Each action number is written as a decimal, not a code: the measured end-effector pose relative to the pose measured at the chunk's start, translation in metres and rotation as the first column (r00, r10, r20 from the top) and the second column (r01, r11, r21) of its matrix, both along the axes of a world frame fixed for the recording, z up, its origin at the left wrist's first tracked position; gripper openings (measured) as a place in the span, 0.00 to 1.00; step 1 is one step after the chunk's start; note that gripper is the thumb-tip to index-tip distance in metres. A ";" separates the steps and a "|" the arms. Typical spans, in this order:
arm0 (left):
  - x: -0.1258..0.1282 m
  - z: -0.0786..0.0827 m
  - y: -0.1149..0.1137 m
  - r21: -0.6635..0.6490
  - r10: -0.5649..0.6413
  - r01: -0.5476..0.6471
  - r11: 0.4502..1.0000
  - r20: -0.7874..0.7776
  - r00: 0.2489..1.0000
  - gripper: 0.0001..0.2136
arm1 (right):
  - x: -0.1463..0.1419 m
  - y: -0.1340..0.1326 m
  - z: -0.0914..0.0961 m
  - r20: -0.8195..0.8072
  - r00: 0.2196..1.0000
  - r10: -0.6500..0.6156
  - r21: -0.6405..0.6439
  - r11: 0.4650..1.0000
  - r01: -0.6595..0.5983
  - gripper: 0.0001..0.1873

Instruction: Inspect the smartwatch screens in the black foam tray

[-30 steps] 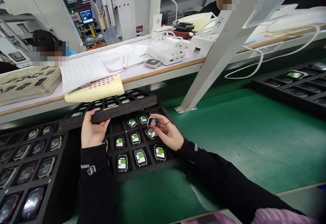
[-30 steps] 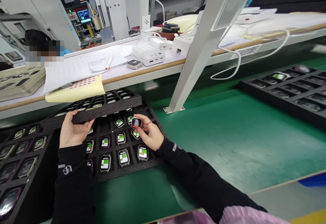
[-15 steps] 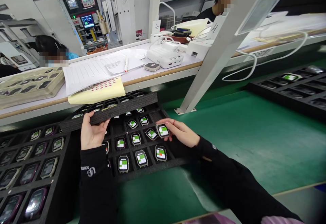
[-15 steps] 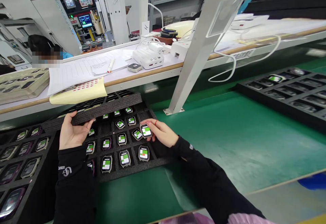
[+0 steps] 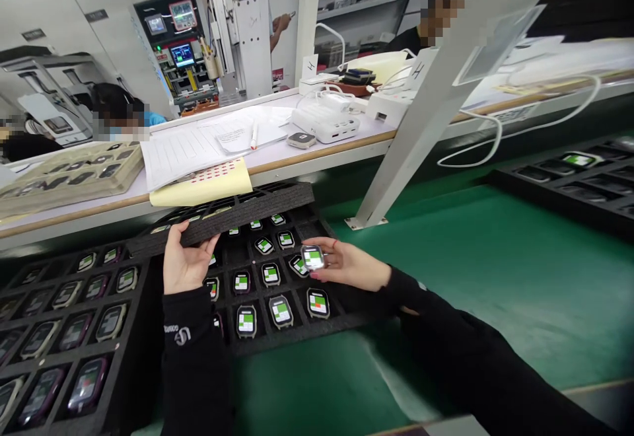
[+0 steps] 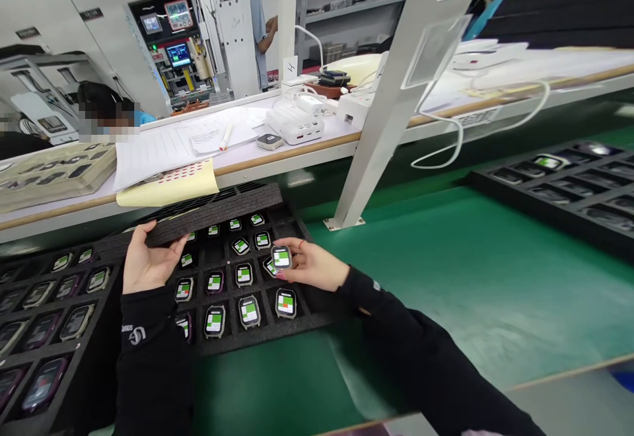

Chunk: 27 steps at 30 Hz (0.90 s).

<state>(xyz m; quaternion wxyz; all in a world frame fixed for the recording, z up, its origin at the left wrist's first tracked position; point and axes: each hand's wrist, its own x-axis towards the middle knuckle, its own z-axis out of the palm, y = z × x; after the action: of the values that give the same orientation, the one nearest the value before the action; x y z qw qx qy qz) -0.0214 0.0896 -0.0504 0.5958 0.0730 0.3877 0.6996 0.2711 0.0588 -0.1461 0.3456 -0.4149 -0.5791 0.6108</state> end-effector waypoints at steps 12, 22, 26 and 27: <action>-0.005 -0.004 -0.001 -0.014 -0.020 0.020 1.000 0.043 0.999 0.04 | -0.102 0.043 0.008 0.104 0.992 -0.068 0.468 0.884 0.012 0.30; -0.005 -0.006 0.000 0.004 -0.024 0.024 1.000 0.082 0.996 0.03 | -0.132 0.053 0.010 0.482 0.855 -0.191 0.631 0.753 -0.188 0.29; -0.006 -0.005 -0.001 -0.008 -0.013 0.014 1.000 0.071 0.997 0.03 | -0.153 0.075 -0.008 0.574 0.797 -0.188 0.614 0.743 -0.267 0.31; -0.006 -0.005 -0.001 -0.011 -0.013 0.013 1.000 0.071 0.997 0.03 | -0.156 0.079 -0.012 0.596 0.782 -0.183 0.605 0.742 -0.287 0.31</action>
<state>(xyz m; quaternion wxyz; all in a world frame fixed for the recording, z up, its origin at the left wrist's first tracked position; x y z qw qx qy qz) -0.0273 0.0886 -0.0558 0.6141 0.0474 0.3699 0.6956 0.1147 0.1382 -0.1576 0.2417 -0.4222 -0.8503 0.2005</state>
